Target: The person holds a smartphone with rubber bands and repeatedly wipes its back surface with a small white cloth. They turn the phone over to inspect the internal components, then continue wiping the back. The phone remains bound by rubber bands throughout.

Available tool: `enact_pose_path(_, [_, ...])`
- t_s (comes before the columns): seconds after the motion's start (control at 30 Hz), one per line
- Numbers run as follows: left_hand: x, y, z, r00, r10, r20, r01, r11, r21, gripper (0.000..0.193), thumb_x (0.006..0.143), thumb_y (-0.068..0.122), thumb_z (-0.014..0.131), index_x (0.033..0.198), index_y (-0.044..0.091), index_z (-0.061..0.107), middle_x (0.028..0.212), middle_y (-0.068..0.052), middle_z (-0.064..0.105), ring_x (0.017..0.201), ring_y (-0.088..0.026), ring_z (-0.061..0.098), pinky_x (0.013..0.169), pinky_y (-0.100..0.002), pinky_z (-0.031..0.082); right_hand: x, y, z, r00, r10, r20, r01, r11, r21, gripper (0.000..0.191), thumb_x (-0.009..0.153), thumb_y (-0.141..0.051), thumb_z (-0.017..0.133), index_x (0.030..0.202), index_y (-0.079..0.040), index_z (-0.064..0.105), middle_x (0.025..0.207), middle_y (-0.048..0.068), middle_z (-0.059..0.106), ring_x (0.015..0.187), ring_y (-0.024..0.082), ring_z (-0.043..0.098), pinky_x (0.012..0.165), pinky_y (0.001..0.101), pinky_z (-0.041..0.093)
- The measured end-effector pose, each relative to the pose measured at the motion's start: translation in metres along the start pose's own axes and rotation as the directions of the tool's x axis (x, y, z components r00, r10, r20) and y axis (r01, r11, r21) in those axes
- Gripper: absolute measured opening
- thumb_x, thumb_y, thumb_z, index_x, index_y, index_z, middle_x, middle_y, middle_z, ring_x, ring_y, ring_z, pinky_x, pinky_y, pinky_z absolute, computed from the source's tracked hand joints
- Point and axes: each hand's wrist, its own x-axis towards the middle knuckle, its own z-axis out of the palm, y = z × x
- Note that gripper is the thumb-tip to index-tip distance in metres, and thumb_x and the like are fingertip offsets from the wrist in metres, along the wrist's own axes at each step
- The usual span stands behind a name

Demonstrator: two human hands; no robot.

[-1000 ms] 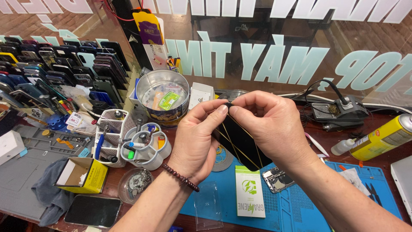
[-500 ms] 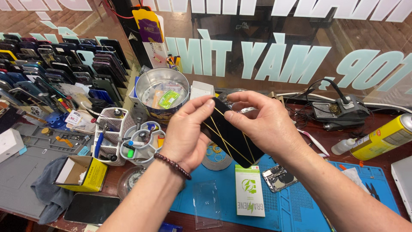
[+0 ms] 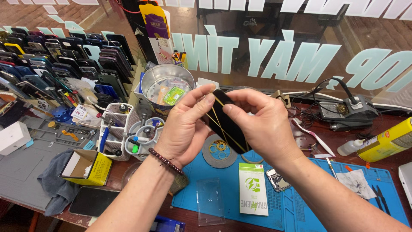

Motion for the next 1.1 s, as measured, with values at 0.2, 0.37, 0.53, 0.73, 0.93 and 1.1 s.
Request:
enact_pose_path(0.2, [-0.006, -0.012, -0.006, 0.992, -0.128, -0.011, 0.128, 0.992, 0.013, 0.03, 0.1, 0.011, 0.06, 0.13, 0.005, 0.061, 0.119, -0.005, 0.068, 0.107, -0.015, 0.067, 0.096, -0.034, 0.056, 0.006, 0.021, 0.011, 0.951, 0.304, 0.062, -0.297, 0.839, 0.456, 0.023, 0.091, -0.008, 0.071, 0.112, 0.002, 0.073, 0.096, 0.006, 0.078, 0.081, 0.008, 0.071, 0.071, 0.0221, 0.059])
enact_pose_path(0.37, [-0.011, -0.019, -0.019, 0.991, -0.132, 0.006, 0.132, 0.991, -0.02, 0.025, 0.105, 0.017, 0.055, 0.126, 0.004, 0.061, 0.117, -0.007, 0.07, 0.105, -0.017, 0.069, 0.094, -0.035, 0.057, 0.005, 0.026, 0.015, 0.948, 0.315, 0.032, -0.315, 0.926, 0.21, 0.02, 0.092, -0.015, 0.071, 0.107, -0.003, 0.076, 0.081, 0.003, 0.073, 0.06, 0.005, 0.06, 0.046, 0.0222, 0.046])
enact_pose_path(0.53, [-0.013, -0.021, -0.027, 0.98, -0.199, 0.013, 0.199, 0.98, -0.003, 0.025, 0.105, 0.015, 0.056, 0.127, 0.003, 0.062, 0.115, -0.008, 0.071, 0.103, -0.017, 0.069, 0.093, -0.034, 0.057, 0.014, 0.025, 0.016, 0.933, 0.358, 0.031, -0.357, 0.914, 0.19, 0.018, 0.093, -0.017, 0.071, 0.102, -0.003, 0.076, 0.073, 0.002, 0.069, 0.054, 0.006, 0.056, 0.037, 0.0239, 0.041])
enact_pose_path(0.73, [-0.006, -0.019, -0.053, 0.963, -0.228, -0.142, 0.238, 0.97, 0.058, 0.027, 0.097, 0.001, 0.054, 0.123, -0.001, 0.063, 0.112, -0.01, 0.072, 0.099, -0.018, 0.07, 0.092, -0.034, 0.057, 0.034, 0.062, 0.013, 0.845, 0.522, 0.114, -0.534, 0.826, 0.179, 0.023, 0.092, -0.023, 0.069, 0.105, -0.005, 0.074, 0.077, 0.002, 0.072, 0.057, 0.011, 0.062, 0.044, 0.0272, 0.042])
enact_pose_path(0.93, [-0.005, -0.007, -0.107, 0.851, -0.207, -0.483, 0.229, 0.973, -0.014, 0.021, 0.097, 0.0, 0.056, 0.117, 0.001, 0.061, 0.113, -0.012, 0.071, 0.101, -0.023, 0.07, 0.094, -0.038, 0.057, 0.044, 0.144, 0.004, 0.913, 0.379, 0.153, -0.227, 0.782, -0.58, 0.025, 0.085, -0.023, 0.076, 0.106, -0.01, 0.08, 0.091, 0.009, 0.081, 0.08, 0.018, 0.076, 0.078, 0.0345, 0.059])
enact_pose_path(1.1, [-0.01, -0.007, -0.129, 0.742, -0.271, -0.612, 0.162, 0.96, -0.23, 0.024, 0.097, 0.005, 0.053, 0.117, 0.0, 0.065, 0.114, -0.013, 0.072, 0.103, -0.024, 0.07, 0.095, -0.038, 0.057, 0.023, 0.199, 0.031, 0.864, 0.441, 0.241, -0.105, 0.627, -0.772, 0.03, 0.08, -0.02, 0.077, 0.11, -0.019, 0.08, 0.103, 0.01, 0.078, 0.094, 0.029, 0.075, 0.086, 0.0407, 0.058])
